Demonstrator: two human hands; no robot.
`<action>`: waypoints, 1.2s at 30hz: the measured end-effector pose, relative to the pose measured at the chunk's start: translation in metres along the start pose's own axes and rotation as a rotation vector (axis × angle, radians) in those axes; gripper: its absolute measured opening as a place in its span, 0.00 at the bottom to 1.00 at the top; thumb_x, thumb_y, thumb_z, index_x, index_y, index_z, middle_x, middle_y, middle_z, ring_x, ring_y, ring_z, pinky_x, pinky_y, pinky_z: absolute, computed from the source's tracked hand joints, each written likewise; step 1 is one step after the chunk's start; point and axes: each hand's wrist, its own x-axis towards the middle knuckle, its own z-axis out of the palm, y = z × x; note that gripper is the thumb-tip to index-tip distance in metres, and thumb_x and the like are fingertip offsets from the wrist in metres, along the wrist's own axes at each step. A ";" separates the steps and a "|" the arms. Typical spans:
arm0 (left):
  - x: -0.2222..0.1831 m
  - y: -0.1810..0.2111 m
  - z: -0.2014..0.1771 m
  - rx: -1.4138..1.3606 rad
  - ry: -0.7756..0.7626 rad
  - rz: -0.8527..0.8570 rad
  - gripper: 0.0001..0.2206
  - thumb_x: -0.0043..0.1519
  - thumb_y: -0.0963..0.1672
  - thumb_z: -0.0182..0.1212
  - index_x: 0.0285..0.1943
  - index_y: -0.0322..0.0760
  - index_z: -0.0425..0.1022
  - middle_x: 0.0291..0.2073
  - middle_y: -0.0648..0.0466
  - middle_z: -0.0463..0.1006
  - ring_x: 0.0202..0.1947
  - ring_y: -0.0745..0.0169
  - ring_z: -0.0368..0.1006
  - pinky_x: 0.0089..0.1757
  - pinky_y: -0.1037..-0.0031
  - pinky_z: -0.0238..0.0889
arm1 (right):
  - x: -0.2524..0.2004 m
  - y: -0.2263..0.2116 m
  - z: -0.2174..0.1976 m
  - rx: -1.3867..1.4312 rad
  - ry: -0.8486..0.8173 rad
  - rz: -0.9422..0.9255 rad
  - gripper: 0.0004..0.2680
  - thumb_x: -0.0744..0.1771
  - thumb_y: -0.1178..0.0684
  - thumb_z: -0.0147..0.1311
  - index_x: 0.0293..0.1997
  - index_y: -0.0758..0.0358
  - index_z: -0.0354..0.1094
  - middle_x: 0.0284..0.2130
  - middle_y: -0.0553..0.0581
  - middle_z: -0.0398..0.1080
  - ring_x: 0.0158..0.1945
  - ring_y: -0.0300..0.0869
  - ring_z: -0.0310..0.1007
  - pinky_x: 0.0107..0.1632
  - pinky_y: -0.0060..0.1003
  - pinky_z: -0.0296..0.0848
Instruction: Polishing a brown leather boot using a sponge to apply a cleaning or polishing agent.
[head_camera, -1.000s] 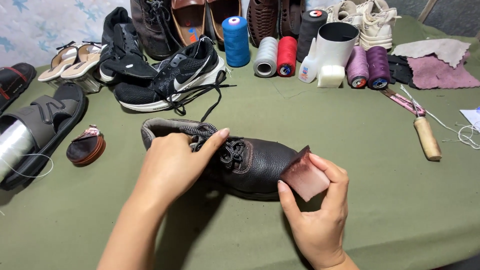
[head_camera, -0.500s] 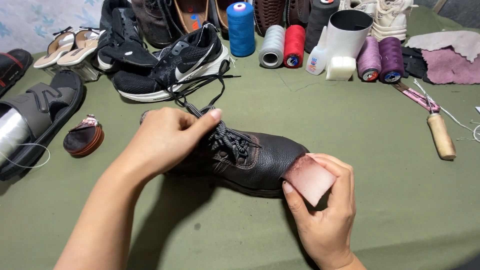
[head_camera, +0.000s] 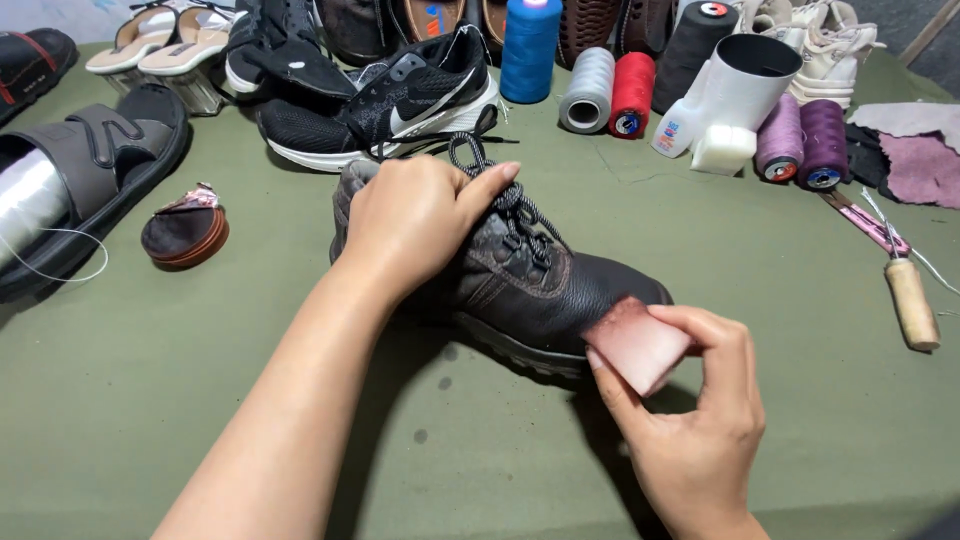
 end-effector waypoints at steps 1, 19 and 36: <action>0.004 0.003 -0.002 -0.023 -0.026 -0.022 0.34 0.66 0.64 0.46 0.19 0.38 0.73 0.25 0.45 0.79 0.39 0.37 0.73 0.41 0.54 0.60 | 0.005 -0.003 -0.002 -0.011 -0.025 -0.094 0.17 0.62 0.56 0.71 0.52 0.67 0.68 0.46 0.61 0.70 0.49 0.49 0.68 0.56 0.38 0.65; 0.030 0.003 -0.004 -0.147 -0.100 -0.062 0.35 0.65 0.64 0.49 0.16 0.41 0.52 0.18 0.54 0.66 0.26 0.50 0.64 0.35 0.62 0.54 | 0.037 -0.032 0.051 -0.185 -0.079 -0.376 0.10 0.62 0.45 0.68 0.40 0.51 0.73 0.40 0.47 0.70 0.48 0.49 0.65 0.52 0.49 0.55; 0.032 0.001 -0.002 -0.182 -0.106 -0.067 0.35 0.66 0.64 0.51 0.17 0.42 0.48 0.18 0.54 0.57 0.24 0.52 0.56 0.34 0.65 0.52 | 0.026 0.007 0.000 -0.213 -0.098 -0.289 0.06 0.64 0.51 0.66 0.43 0.48 0.77 0.41 0.46 0.71 0.51 0.47 0.67 0.58 0.44 0.53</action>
